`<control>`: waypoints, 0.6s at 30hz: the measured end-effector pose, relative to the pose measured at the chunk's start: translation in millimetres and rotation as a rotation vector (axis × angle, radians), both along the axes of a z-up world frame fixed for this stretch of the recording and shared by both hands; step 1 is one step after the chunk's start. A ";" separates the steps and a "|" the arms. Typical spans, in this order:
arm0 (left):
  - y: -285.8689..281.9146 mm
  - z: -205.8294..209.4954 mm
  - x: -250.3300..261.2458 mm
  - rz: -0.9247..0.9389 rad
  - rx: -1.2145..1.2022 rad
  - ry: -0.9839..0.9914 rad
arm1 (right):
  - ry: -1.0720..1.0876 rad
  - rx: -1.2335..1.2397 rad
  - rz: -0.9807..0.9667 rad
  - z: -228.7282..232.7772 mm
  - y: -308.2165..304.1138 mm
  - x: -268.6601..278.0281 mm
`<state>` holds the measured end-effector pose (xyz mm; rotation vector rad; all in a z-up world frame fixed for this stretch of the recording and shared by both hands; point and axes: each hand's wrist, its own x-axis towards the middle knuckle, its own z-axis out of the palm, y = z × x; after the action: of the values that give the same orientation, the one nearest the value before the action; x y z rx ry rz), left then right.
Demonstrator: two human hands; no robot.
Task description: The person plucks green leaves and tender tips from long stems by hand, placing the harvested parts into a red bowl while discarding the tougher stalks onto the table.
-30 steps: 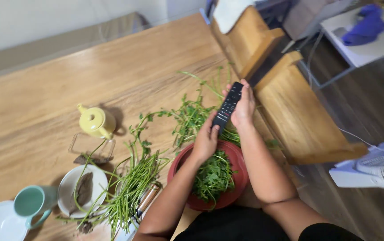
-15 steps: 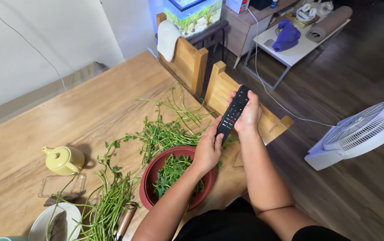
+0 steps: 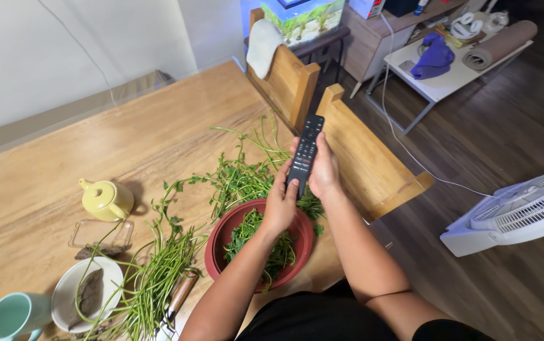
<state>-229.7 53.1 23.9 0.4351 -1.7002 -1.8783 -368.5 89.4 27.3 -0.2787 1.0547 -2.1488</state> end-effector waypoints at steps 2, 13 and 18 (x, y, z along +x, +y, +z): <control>-17.4 -15.2 3.2 0.084 0.037 0.122 | 0.051 0.014 0.104 -11.4 -15.2 12.4; -90.5 -57.0 30.1 0.266 0.038 -0.072 | 0.047 0.193 0.214 -41.2 -85.8 32.1; -185.2 -106.0 70.2 0.603 -0.367 -0.175 | 0.371 0.482 0.388 -90.7 -120.4 35.1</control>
<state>-159.5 -132.2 -82.2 0.8629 -1.7229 -1.1013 -333.4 -31.0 -63.4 -0.6086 1.5450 -1.4752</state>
